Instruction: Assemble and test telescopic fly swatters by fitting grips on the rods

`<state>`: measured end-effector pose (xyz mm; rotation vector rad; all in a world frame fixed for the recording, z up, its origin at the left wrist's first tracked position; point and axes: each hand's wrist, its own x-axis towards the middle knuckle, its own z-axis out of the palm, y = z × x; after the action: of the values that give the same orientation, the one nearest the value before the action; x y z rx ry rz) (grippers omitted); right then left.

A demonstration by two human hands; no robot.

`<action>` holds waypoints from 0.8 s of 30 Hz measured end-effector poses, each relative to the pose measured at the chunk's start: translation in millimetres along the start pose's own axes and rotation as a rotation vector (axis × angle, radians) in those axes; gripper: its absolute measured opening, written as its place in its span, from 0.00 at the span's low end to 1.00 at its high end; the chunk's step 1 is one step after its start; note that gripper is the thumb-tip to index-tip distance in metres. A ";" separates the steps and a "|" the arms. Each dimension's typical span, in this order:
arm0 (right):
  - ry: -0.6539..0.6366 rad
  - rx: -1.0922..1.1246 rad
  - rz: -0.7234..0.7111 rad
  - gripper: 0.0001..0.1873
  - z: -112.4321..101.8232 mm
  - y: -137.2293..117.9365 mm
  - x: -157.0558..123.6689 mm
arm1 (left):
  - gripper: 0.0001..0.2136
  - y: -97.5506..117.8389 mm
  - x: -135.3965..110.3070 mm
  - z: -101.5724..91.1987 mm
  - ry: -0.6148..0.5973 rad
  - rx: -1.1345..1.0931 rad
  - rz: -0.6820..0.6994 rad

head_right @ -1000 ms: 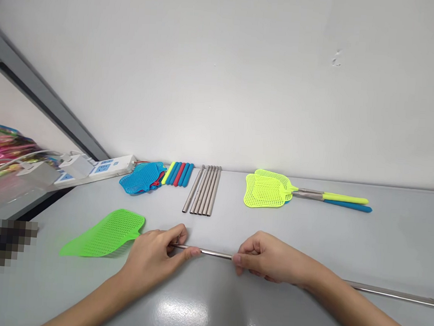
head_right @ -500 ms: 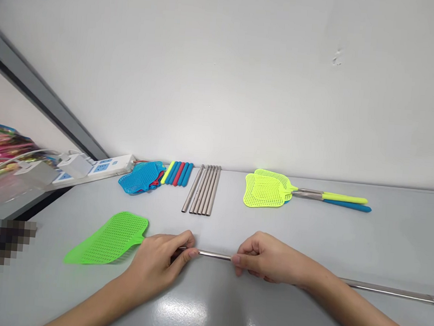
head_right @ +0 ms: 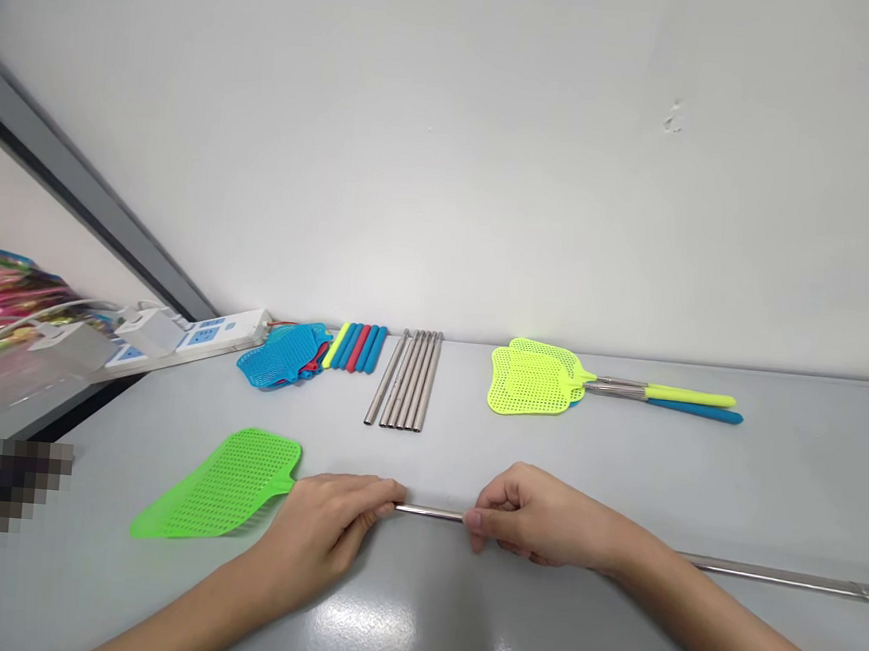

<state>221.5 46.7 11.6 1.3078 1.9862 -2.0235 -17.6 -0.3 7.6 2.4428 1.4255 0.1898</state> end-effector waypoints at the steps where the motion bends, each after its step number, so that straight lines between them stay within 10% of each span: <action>1: 0.001 -0.001 0.000 0.20 0.0 0.0 0.0 | 0.12 -0.2 -0.3 0.4 -0.007 -0.002 0.007; 24: -0.002 0.055 -0.022 0.19 2.1 3.8 3.0 | 0.18 -4.7 6.9 -4.5 0.012 0.044 -0.046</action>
<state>220.5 45.8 6.5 1.2987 1.9665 -2.1033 -19.2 8.7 10.0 2.4451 1.5041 0.1646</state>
